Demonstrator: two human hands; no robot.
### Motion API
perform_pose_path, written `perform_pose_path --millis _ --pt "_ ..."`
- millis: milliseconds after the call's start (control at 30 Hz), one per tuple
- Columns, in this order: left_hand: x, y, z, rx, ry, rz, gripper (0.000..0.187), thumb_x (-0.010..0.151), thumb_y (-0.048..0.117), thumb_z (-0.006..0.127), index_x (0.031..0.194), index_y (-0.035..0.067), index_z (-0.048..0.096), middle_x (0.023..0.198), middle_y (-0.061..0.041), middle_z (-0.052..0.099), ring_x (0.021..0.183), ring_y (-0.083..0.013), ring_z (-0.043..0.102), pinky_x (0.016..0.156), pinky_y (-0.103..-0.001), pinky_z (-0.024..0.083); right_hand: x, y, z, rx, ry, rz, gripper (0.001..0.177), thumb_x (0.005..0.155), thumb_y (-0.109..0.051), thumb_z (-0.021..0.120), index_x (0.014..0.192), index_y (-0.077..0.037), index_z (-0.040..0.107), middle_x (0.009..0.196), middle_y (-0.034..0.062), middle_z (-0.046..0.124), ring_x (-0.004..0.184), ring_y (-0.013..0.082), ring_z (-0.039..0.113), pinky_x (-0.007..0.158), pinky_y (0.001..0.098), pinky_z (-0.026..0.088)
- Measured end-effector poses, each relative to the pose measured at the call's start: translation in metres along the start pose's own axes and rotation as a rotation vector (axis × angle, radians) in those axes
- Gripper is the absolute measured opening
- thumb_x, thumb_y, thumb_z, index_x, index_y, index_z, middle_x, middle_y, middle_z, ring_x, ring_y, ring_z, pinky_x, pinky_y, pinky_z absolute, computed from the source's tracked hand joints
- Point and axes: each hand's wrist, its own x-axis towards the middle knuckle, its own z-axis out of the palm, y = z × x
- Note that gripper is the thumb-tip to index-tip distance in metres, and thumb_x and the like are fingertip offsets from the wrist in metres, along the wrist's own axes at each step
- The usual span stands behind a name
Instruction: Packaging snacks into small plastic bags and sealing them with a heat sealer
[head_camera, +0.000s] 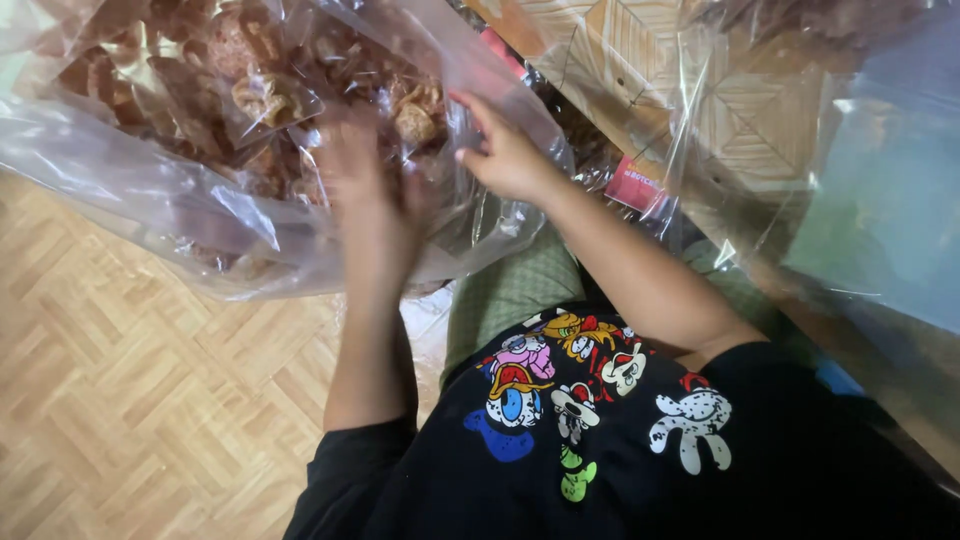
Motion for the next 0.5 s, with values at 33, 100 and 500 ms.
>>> perform_pose_path --millis 33,100,500 --pt "0.008 -0.013 -0.003 0.259 0.109 -0.063 0.071 0.090 0.015 0.074 0.144 0.004 0.028 0.129 -0.028 0.039 0.091 -0.0310 0.066 0.078 -0.058 0.040 0.000 -0.001 0.002 0.107 -0.027 -0.017 0.073 0.087 -0.001 0.058 0.149 -0.019 0.025 0.145 0.0210 0.040 0.093 0.0251 0.045 0.074 0.0341 0.044" --pt "0.017 -0.027 -0.010 0.512 0.219 -0.124 0.097 0.093 0.027 0.087 0.155 0.006 0.015 0.155 -0.035 0.012 0.117 -0.0365 0.070 0.103 -0.080 0.027 -0.001 0.001 0.005 0.211 -0.052 -0.033 0.074 0.086 -0.001 0.061 0.149 -0.019 0.025 0.152 0.0259 0.028 0.133 0.0400 0.038 0.107 0.0431 0.045" --pt "0.034 -0.013 -0.011 -0.260 0.315 0.106 0.032 0.095 0.002 0.059 0.123 0.003 0.044 0.119 -0.015 0.044 0.111 -0.0293 0.052 0.094 -0.043 0.055 -0.001 0.003 0.017 1.349 -0.331 -0.332 0.094 0.075 -0.014 0.086 0.149 -0.025 0.028 0.154 0.0191 0.029 0.134 0.0385 0.043 0.112 0.0531 0.046"
